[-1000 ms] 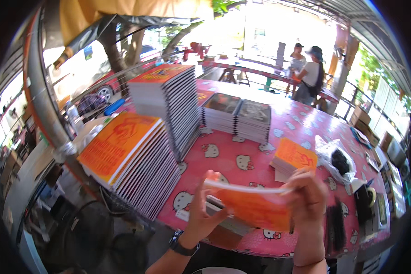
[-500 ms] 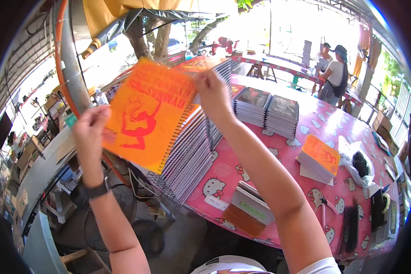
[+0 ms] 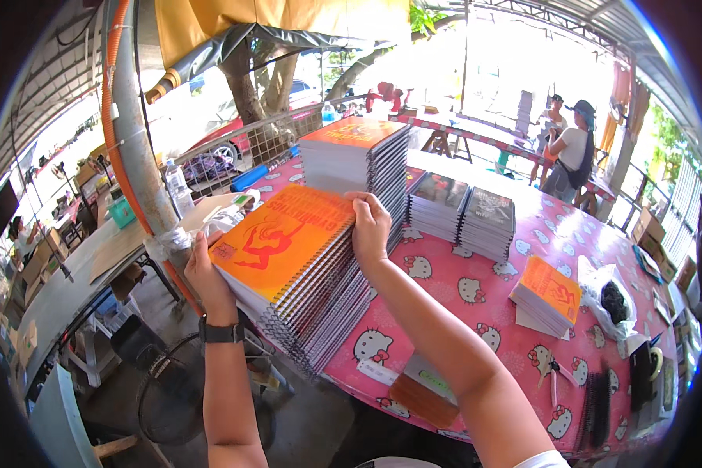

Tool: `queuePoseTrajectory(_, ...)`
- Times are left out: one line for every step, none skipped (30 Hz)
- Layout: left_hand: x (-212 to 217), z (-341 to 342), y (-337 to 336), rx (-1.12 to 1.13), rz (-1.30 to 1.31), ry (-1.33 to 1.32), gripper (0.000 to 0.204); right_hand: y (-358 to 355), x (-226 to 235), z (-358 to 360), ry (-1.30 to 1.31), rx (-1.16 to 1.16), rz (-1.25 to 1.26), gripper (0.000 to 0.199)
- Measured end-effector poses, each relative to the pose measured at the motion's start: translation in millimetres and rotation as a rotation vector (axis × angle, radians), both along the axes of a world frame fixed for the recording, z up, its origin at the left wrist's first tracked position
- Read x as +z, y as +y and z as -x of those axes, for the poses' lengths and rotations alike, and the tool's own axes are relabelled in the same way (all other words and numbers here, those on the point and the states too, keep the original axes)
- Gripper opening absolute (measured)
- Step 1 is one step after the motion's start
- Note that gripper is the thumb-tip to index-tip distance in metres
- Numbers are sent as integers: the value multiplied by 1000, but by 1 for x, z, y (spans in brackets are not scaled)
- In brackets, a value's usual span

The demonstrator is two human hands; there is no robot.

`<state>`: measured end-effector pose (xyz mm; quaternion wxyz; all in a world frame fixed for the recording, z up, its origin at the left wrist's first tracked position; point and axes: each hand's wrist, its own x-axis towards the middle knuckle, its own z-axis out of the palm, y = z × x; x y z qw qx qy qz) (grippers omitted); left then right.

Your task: The person binds books by inserting wire coils into pre-punched holes of book stacks and placing the completed books onto a stack.

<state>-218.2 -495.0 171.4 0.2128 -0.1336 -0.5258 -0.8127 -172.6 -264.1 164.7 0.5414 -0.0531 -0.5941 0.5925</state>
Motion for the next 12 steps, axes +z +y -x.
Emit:
queuePoseTrajectory(1,0,3,-15,-49,32,40,1,-1,4,27,24,35,23)
queuePoseTrajectory(0,-1,5,-27,-89,56,40,0,-1,4,25,16,44,23)
queuePoseTrajectory(-1,-2,4,-48,-57,74,36,0,-1,2,21,2,13,24)
queuePoseTrajectory(-4,1,5,-63,-50,72,36,3,0,0,16,-16,-17,24)
queuePoseTrajectory(-5,4,9,-73,-23,73,34,13,-2,-1,-30,12,-31,25)
queuePoseTrajectory(-8,12,0,-66,14,75,33,4,4,-6,-49,-3,-73,25)
queuePoseTrajectory(-17,30,-17,-42,79,82,32,-6,12,-11,-67,-28,-114,25)
queuePoseTrajectory(-21,36,-17,8,228,186,33,11,6,-13,-87,7,-286,28)
queuePoseTrajectory(-20,33,-13,53,376,304,34,20,2,-12,-168,-106,-428,35)
queuePoseTrajectory(-28,30,-23,27,316,292,38,4,15,-33,-358,59,-255,41)
queuePoseTrajectory(-23,14,-20,-28,234,290,43,22,13,-48,-348,137,-244,44)
queuePoseTrajectory(-23,14,-4,-72,236,295,43,42,13,-62,-353,96,-229,44)
